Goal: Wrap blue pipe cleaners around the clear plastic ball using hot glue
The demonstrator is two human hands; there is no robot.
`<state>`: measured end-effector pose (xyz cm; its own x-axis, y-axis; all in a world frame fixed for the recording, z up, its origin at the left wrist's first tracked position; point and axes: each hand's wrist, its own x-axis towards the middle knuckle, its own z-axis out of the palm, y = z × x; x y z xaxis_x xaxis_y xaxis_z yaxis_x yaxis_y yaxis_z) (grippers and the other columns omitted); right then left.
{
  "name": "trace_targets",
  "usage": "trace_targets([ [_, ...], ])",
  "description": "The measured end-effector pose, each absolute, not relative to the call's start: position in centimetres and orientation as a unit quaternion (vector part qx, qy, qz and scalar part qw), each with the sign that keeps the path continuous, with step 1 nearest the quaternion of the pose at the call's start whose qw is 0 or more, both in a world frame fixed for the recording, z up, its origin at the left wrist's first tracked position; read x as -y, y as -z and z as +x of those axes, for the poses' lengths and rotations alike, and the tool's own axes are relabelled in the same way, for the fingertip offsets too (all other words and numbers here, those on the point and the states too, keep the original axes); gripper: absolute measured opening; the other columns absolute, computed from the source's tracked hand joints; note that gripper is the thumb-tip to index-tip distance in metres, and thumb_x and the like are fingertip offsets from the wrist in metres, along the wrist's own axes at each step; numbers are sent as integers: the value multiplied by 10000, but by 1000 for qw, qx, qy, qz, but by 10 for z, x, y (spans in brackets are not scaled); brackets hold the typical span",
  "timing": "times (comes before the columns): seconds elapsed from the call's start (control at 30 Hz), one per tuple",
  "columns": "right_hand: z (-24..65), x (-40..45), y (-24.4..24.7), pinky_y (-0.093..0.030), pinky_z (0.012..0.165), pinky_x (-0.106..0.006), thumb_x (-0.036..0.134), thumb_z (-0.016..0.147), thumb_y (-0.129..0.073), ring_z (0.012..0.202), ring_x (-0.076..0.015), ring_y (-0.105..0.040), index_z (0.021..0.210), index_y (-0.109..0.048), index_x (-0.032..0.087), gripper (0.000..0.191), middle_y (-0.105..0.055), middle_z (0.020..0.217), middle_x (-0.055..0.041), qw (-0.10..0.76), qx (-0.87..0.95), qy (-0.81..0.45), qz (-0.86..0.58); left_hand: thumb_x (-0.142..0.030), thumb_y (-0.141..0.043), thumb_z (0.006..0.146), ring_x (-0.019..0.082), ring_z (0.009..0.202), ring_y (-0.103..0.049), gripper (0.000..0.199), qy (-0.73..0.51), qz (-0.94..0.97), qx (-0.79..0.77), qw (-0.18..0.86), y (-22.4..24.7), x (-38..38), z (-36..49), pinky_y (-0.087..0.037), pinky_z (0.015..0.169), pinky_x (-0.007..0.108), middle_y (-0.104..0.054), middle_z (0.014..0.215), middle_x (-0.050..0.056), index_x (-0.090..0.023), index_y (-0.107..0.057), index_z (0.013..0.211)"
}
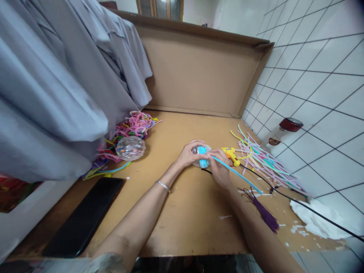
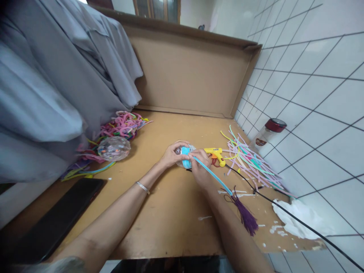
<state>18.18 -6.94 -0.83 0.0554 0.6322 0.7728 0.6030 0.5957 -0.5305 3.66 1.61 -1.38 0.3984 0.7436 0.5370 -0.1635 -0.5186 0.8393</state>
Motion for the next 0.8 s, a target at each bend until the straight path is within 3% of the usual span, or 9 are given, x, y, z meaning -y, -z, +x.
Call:
trace_targets([
  [0.2, 181, 69, 8, -498, 755, -339, 272, 920, -530, 832, -170, -604, 869, -669, 237, 151, -625, 869, -35, 569, 686, -9, -454, -438, -849, 590, 241, 1096, -584, 408, -511, 710, -190, 446, 14, -16, 37, -422, 1003, 414, -633, 1096, 102, -176, -695, 862],
  [0.4, 181, 69, 7, -499, 764, -344, 276, 923, -528, 835, -176, -610, 853, -674, 233, 167, -634, 849, -33, 572, 683, -11, -453, -444, -854, 571, 234, 1075, -601, 548, -499, 682, -228, 484, 14, -12, 38, -454, 968, 380, -636, 1138, 89, -191, -638, 1006],
  [0.8, 181, 70, 6, -507, 772, -349, 257, 914, -538, 844, -178, -619, 870, -678, 232, 149, -635, 864, -39, 574, 687, -9, -446, -466, -801, 660, 251, 1155, -563, 452, -469, 733, -215, 443, 12, -14, 33, -423, 1009, 406, -599, 1189, 105, -197, -634, 982],
])
